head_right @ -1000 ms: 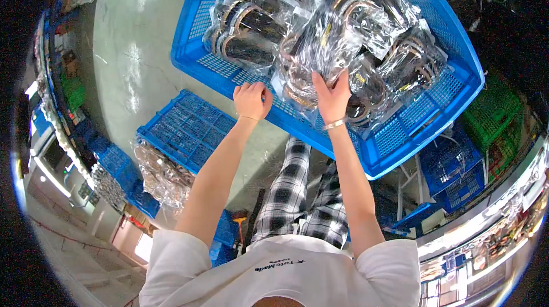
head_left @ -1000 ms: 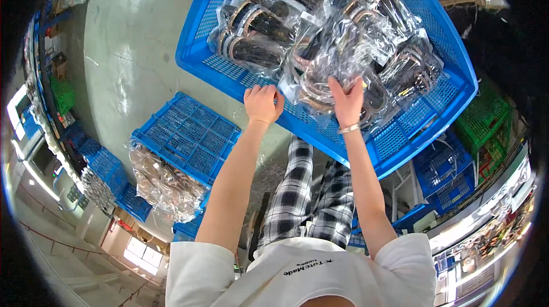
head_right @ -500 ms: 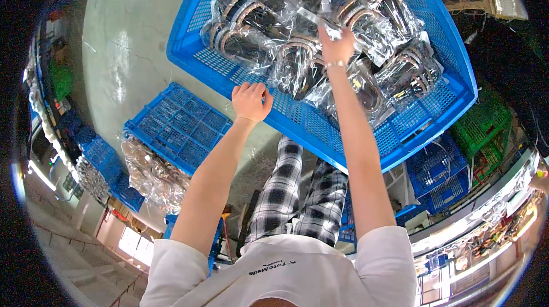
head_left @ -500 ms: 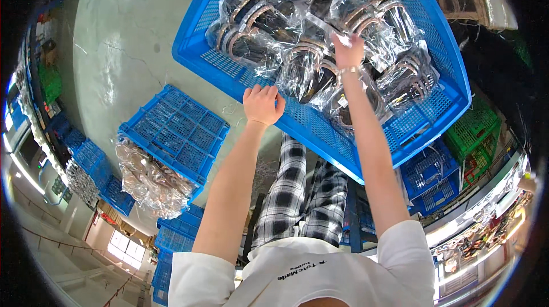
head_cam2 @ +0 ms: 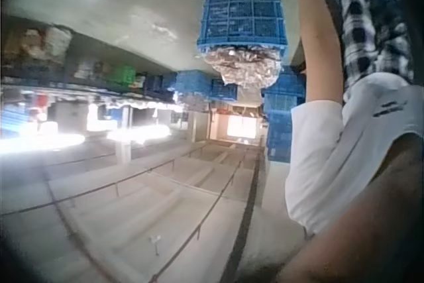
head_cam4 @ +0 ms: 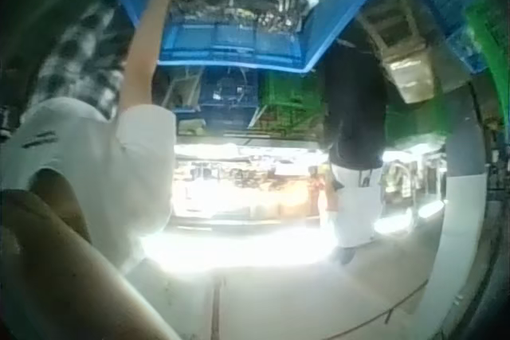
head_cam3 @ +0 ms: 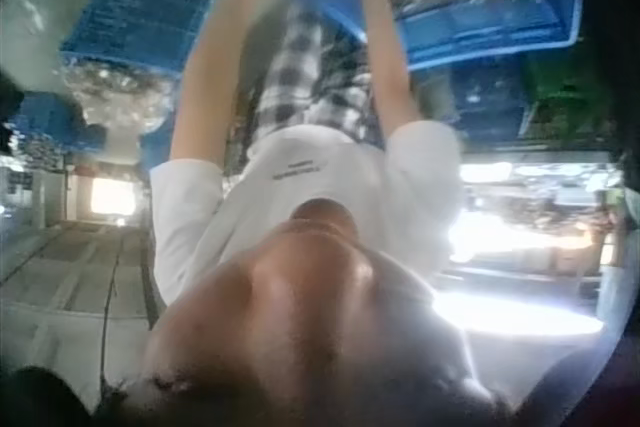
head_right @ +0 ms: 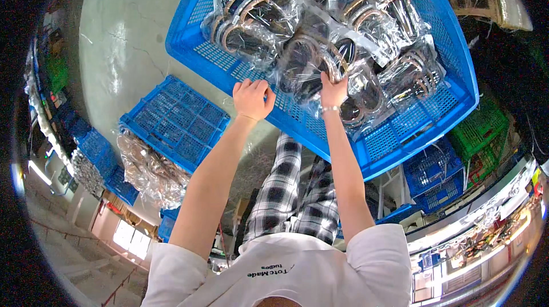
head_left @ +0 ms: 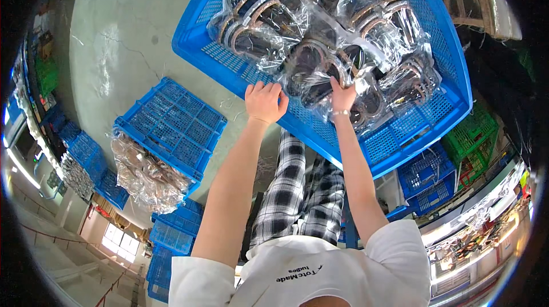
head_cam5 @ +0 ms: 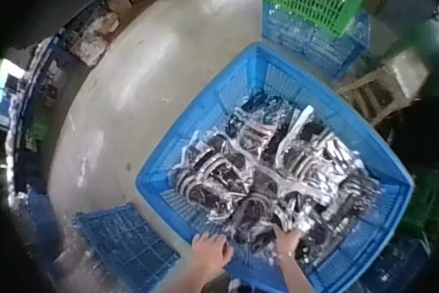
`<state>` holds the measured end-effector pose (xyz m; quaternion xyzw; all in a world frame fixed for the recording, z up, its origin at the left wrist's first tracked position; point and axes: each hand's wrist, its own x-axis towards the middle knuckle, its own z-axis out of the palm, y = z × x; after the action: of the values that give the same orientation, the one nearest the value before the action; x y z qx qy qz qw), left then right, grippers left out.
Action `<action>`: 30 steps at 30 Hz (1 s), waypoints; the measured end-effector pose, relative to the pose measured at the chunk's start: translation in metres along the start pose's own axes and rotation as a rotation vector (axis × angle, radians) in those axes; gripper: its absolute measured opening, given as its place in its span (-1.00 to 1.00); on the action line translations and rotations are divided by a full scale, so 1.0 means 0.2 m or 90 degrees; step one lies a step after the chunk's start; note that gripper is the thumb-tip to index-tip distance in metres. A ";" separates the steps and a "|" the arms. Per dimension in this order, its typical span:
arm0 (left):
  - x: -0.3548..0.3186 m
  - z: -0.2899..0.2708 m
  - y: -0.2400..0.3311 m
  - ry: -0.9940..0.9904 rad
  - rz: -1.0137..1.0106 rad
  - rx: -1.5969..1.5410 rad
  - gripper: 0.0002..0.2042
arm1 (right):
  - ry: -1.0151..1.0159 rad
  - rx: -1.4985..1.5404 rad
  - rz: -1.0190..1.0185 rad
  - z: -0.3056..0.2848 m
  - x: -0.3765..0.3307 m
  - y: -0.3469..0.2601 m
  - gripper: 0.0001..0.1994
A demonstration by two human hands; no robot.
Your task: The person packages pairs of sandals into clear plastic bags at a factory workstation. They pick up sandals from a table, place them into bags, and seal them before moving the packaged items into a blue crate. The process is repeated for multiple pairs of sandals.
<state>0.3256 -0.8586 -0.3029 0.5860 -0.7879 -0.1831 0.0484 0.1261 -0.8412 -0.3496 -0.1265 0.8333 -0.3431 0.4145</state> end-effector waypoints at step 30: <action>-0.28 -0.05 0.03 -0.135 0.105 -0.054 -0.77 | -0.267 -0.348 0.005 -1.43 -1.54 0.47 -0.77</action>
<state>0.3399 -0.8077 -0.2829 0.4938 -0.8258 -0.2722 0.0044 0.1031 -0.4859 -0.1070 -0.2974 0.7917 -0.0723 0.5287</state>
